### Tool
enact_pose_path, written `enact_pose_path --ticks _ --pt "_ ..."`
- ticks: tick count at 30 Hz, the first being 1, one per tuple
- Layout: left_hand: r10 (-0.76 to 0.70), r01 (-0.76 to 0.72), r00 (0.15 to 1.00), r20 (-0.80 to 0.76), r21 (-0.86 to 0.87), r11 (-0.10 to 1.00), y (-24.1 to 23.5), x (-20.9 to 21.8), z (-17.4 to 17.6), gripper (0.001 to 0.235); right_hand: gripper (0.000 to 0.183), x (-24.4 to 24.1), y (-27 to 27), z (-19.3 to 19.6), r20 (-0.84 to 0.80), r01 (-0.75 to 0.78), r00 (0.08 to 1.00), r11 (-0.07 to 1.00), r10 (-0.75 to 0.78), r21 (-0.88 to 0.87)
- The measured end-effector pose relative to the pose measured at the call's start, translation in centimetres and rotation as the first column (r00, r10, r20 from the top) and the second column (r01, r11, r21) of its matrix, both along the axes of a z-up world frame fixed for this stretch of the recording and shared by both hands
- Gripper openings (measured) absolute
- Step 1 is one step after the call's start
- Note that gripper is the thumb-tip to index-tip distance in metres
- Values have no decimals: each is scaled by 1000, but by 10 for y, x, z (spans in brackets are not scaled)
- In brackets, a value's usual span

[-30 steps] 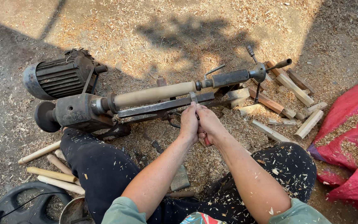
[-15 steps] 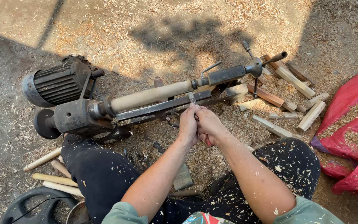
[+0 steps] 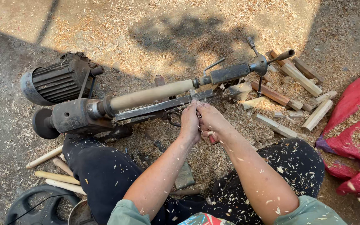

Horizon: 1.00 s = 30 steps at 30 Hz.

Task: The person operates a wood lathe to shape a cylindrical wooden piece using a chisel. They then sand the piece with a sanding block and remove it from the lathe. Finally, they mount a rectangular wooden block onto the lathe and begin shaping it.

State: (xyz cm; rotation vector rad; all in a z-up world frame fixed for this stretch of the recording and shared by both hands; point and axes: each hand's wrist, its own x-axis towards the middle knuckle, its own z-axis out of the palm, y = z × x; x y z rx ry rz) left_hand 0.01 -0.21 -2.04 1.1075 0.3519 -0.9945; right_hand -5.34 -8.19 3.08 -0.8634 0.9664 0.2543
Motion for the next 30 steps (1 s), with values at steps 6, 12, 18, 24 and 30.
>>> enact_pose_path --ticks 6,12,18,24,30 --pt "-18 18 1000 6 -41 999 0 -1 -9 35 32 -2 2 -7 31 19 999 1000 -19 -2" --pt "-25 25 998 57 1 1000 2 1 -3 32 32 1 5 -3 65 24 998 1000 -24 10" --pt "2 3 995 97 -57 998 1 1 -2 35 30 3 6 13 48 26 999 1000 -26 0" --pt "-7 7 999 49 3 1000 0 2 -3 36 32 4 8 1 4 67 998 998 -67 -10" --pt "-29 26 998 48 62 998 2 0 4 34 35 1 10 -9 56 73 996 997 -72 -9"
